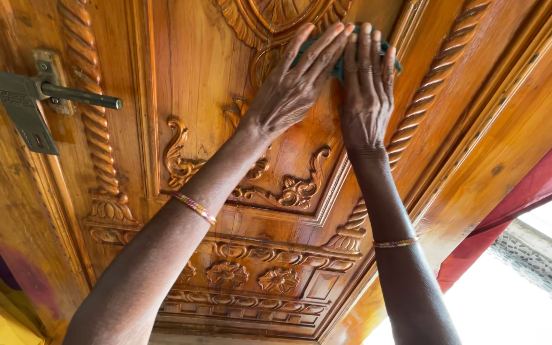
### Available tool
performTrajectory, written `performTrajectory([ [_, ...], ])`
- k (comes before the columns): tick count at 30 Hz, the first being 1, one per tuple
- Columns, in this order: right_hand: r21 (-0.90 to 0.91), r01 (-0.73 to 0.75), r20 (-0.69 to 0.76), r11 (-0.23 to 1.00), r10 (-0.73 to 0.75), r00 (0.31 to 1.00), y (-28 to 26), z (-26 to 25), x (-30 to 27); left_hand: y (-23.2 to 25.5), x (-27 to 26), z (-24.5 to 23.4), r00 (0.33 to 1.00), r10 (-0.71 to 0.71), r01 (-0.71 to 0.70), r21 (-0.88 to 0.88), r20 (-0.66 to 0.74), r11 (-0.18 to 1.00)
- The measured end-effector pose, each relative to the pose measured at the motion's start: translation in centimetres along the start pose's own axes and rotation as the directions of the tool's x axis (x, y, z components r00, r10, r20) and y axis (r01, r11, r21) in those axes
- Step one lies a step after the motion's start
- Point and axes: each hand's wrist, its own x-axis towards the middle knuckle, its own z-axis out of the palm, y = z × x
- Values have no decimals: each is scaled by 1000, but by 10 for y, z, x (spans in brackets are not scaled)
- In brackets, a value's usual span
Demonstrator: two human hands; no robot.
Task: The person wipes the surface of a carved wooden door using a green cloth. They systematically clean the intricate floral and rope-like carvings, moving from the upper sections down to the lower panels.
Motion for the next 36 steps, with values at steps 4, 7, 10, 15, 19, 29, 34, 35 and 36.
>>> performTrajectory([
  [4,66,-8,-87,998,14,996,-15,-12,-19,25,-13,-3,1000,8,-5,-195,14,981],
  [7,-9,-126,62,992,127,990,-48,-25,-51,35,-47,-22,998,41,-30,-227,44,973],
  [10,135,-124,55,983,117,992,-71,-30,-69,26,-74,-40,985,150,-146,-55,88,988],
  [15,17,-19,34,1000,19,999,-59,-19,-42,1,-60,-32,979,196,-191,-74,54,979],
  [19,-16,28,-102,999,-29,994,-25,-9,6,-13,-13,8,982,181,-184,-78,-45,980],
  [29,102,-187,-72,977,195,978,-80,-40,-46,26,-57,-6,985,151,-163,-157,-83,974],
  [34,85,-208,-66,974,214,975,-109,-52,-59,23,-77,-36,968,245,-240,-97,53,966],
  [35,92,-209,-44,974,213,976,-111,-56,-59,22,-77,-41,969,244,-236,-137,45,962],
  [36,98,-208,-21,973,211,977,-111,-59,-57,20,-77,-47,970,241,-230,-179,39,957],
])
